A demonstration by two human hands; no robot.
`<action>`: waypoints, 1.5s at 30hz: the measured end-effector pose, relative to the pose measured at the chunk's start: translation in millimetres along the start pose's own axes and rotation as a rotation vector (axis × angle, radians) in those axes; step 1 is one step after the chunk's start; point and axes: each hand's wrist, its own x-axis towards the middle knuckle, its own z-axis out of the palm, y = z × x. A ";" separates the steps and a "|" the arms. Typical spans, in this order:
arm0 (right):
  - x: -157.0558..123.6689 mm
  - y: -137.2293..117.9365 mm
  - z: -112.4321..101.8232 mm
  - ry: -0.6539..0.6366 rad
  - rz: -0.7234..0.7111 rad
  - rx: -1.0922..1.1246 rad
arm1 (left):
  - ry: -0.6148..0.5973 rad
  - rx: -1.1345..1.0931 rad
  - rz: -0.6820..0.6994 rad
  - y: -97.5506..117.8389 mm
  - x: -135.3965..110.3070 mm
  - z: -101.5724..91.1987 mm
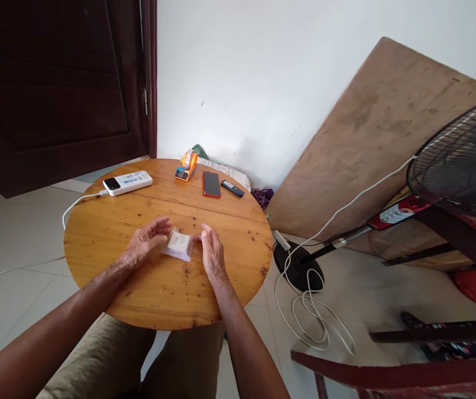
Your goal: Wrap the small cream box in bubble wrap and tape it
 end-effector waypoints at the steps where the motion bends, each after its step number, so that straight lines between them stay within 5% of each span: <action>1: -0.1 0.9 0.5 -0.009 -0.004 -0.007 | -0.037 0.027 0.004 0.5 -1.3 0.0; 6: -2.6 3.6 3.1 -0.076 -0.036 -0.010 | -0.107 0.099 -0.018 4.2 -7.5 -1.8; 27: -1.2 2.2 1.6 -0.030 -0.022 0.050 | 0.059 -0.051 -0.065 4.1 0.5 -3.0; 45: -7.8 -13.8 -6.7 -0.070 -0.022 0.034 | 0.052 -0.068 -0.112 3.0 -0.6 -0.9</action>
